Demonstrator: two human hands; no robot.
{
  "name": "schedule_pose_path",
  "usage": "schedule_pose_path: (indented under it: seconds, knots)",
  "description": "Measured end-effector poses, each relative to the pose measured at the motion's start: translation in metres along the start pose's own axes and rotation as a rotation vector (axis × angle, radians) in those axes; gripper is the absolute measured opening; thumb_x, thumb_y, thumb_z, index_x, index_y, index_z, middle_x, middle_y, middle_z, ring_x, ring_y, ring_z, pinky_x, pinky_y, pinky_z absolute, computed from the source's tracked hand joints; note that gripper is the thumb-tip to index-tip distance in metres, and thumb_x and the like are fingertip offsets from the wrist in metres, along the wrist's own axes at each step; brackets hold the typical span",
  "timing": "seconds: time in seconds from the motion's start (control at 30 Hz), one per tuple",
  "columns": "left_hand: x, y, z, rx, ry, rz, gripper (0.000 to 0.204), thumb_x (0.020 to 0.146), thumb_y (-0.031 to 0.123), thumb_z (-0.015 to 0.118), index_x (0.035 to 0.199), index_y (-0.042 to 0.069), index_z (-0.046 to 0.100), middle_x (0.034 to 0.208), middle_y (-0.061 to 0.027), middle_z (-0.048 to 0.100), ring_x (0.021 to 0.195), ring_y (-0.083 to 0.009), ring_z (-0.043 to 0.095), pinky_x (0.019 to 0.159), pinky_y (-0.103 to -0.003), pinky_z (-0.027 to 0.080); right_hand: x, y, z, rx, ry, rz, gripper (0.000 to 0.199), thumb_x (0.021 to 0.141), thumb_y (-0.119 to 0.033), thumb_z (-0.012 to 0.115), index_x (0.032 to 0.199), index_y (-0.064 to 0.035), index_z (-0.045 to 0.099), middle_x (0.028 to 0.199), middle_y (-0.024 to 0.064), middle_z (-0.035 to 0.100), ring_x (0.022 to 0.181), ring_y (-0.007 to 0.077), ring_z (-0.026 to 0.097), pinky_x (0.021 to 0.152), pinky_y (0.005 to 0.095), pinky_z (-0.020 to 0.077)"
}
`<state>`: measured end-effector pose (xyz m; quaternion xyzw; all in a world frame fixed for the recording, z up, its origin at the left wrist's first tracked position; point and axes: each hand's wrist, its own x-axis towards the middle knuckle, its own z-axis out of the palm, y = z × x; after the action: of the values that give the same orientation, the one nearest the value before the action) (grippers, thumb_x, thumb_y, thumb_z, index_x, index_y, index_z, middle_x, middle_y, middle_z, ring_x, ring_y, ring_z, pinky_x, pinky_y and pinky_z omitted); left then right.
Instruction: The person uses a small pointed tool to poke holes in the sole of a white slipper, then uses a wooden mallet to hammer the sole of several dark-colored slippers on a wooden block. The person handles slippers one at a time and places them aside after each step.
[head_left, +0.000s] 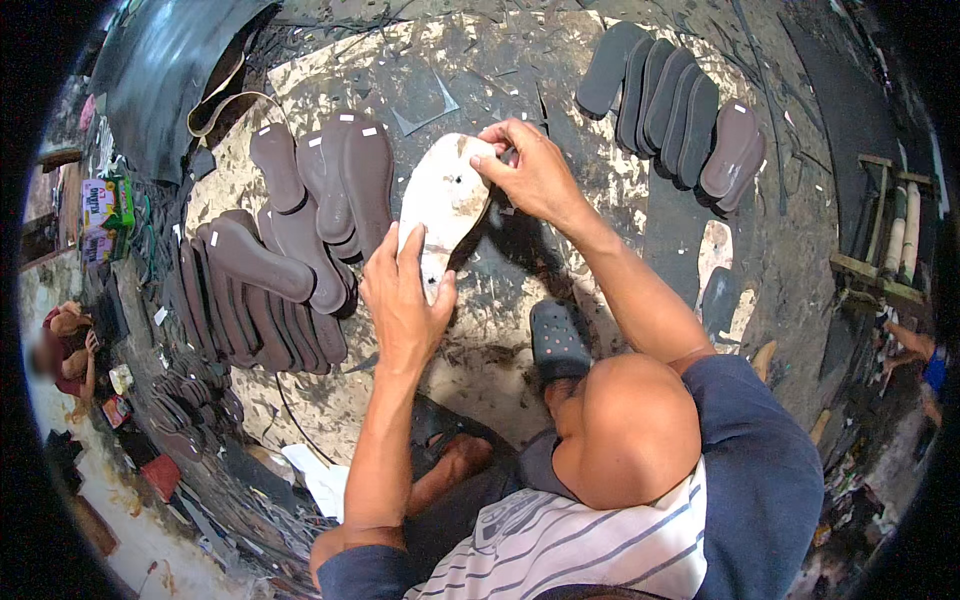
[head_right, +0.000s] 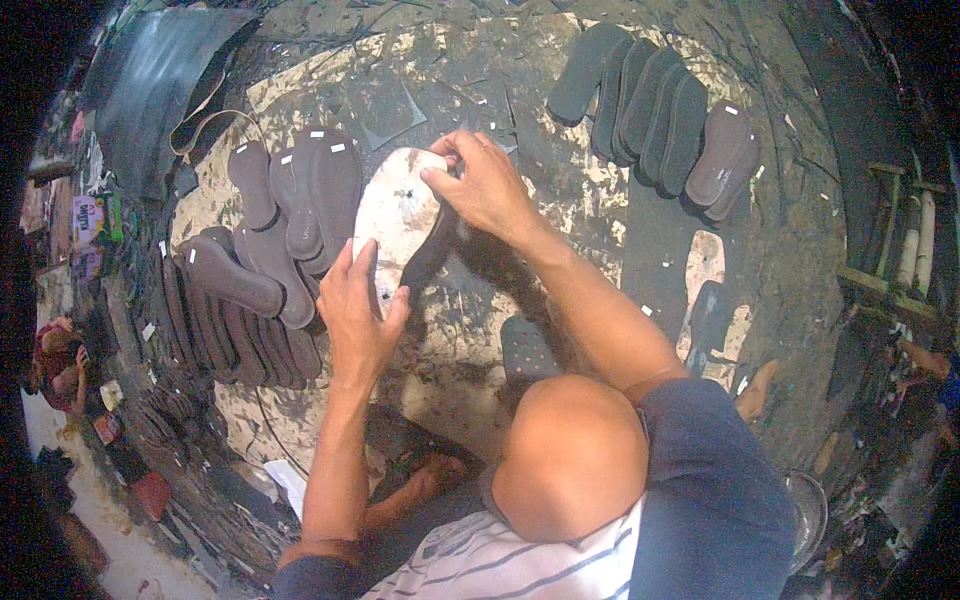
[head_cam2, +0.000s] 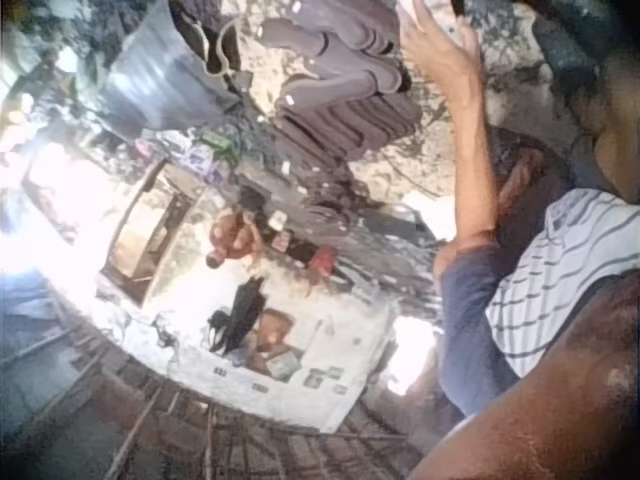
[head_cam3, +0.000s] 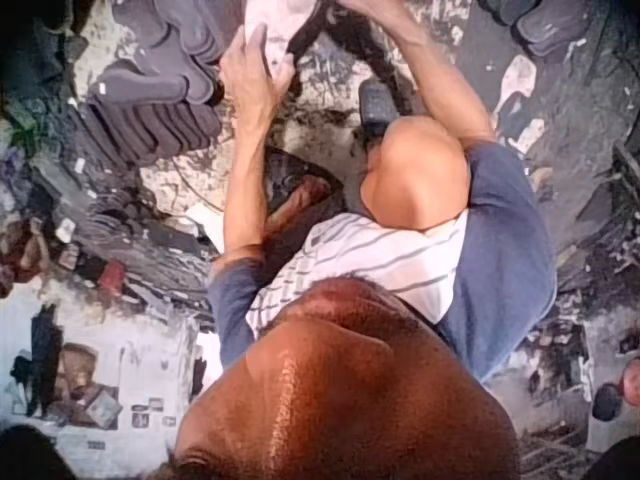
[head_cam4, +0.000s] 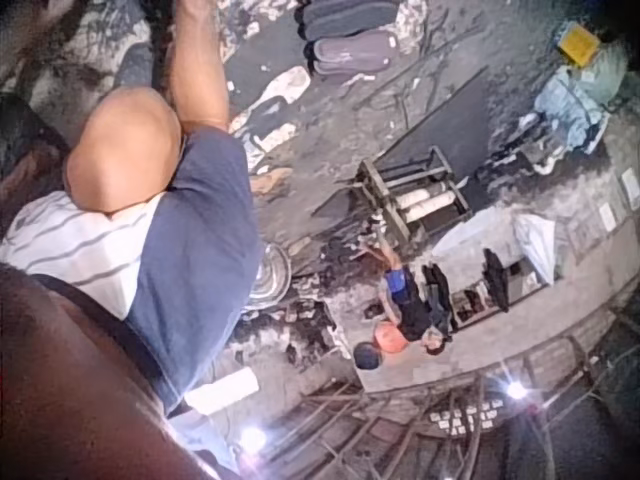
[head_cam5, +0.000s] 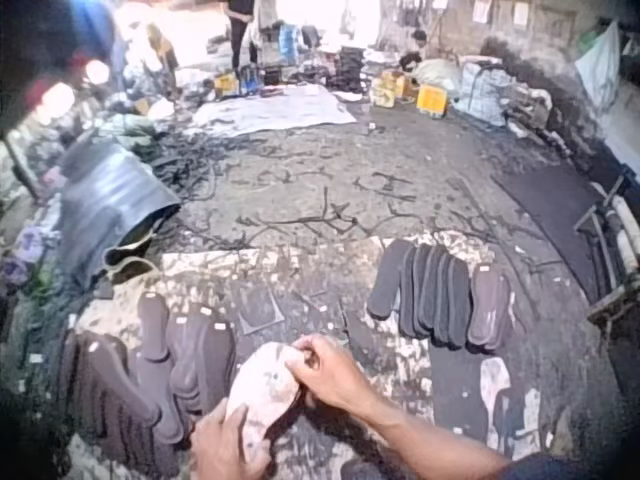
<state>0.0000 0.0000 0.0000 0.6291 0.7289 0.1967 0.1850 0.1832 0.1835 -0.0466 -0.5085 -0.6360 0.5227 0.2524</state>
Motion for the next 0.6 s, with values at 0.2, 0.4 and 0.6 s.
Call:
schedule_pose_path:
  seconds: [0.2,0.4,0.6]
  knots:
    - [-0.017,-0.005,0.026,0.008,0.15,-0.057,0.089,0.084,0.018,0.086,0.158,0.0,0.04,0.158,-0.0259,0.047,0.143,-0.0417,0.048,0.119,-0.05,0.036,-0.002,0.001,0.001,-0.188,0.092,-0.169,0.042,0.091,-0.03,0.08,0.123,-0.0045,0.071,0.104,0.01,0.065,0.077,0.0163,0.059,0.074,0.0347,0.052]
    - [-0.026,-0.005,0.016,-0.079,0.134,-0.102,0.096,0.082,0.017,0.088,0.161,0.0,0.035,0.158,-0.0239,0.05,0.142,-0.0406,0.051,0.118,-0.048,0.039,0.0,0.011,-0.019,0.164,0.18,-0.085,0.027,0.107,-0.021,0.059,0.116,-0.0052,0.079,0.126,0.0078,0.073,0.111,0.0155,0.066,0.091,0.0304,0.0525]
    - [-0.018,-0.008,0.018,-0.087,0.185,-0.07,0.094,0.083,0.017,0.087,0.16,-0.001,0.035,0.154,-0.0254,0.052,0.136,-0.0435,0.055,0.114,-0.049,0.042,0.005,-0.008,-0.057,0.398,0.209,-0.108,0.043,0.115,-0.037,0.048,0.12,-0.0015,0.072,0.114,0.0083,0.072,0.104,0.0144,0.068,0.091,0.0292,0.0546]
